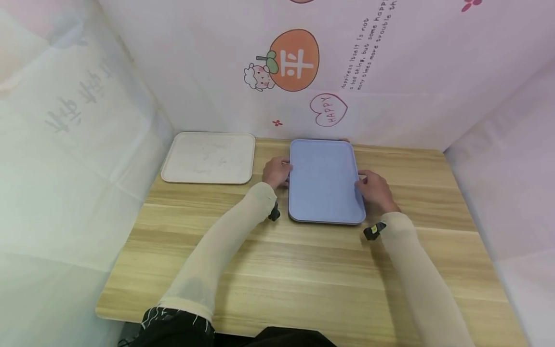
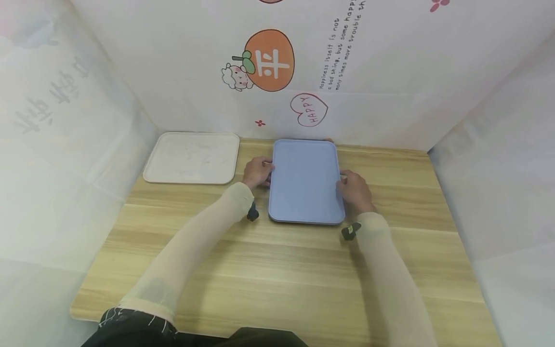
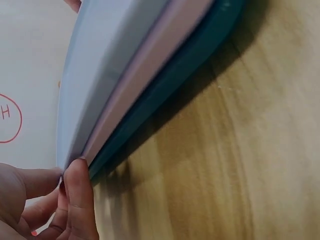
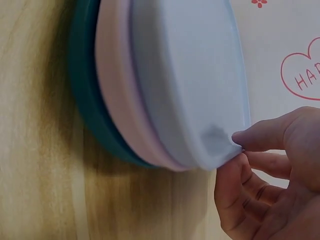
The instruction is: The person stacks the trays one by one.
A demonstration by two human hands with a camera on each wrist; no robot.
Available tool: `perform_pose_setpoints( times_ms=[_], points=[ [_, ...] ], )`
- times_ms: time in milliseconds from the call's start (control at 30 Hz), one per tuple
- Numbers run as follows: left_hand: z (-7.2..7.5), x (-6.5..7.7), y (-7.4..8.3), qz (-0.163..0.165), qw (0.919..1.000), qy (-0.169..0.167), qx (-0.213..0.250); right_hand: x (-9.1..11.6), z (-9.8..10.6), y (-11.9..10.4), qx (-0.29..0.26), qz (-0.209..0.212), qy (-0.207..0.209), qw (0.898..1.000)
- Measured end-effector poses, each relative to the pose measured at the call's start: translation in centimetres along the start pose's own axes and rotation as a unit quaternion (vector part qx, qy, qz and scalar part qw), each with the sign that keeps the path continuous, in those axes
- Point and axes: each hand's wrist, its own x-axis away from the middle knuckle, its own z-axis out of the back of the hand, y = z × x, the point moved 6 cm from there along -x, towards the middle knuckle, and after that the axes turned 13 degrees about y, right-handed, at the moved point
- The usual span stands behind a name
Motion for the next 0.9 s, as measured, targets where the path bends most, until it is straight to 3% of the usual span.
perform_pose_setpoints(
  times_ms=[300, 533, 767, 900],
  points=[
    [1.4, -0.4, 0.2, -0.021, 0.9995, 0.014, 0.019, 0.2, 0.6, -0.3, -0.009, -0.006, 0.047, 0.999],
    [2.4, -0.7, -0.1, -0.010, 0.9994, 0.011, 0.030, -0.4, 0.6, -1.4, -0.024, 0.029, 0.079, 0.996],
    [3.0, -0.8, -0.6, -0.001, 0.9984, -0.003, 0.056, -1.1, -0.5, -3.1, -0.027, 0.040, 0.069, 0.996],
    [4.0, -0.8, -1.0, -0.004, 0.9990, 0.016, 0.041, -1.0, -0.8, -4.5, -0.031, 0.041, 0.057, 0.997]
  ],
)
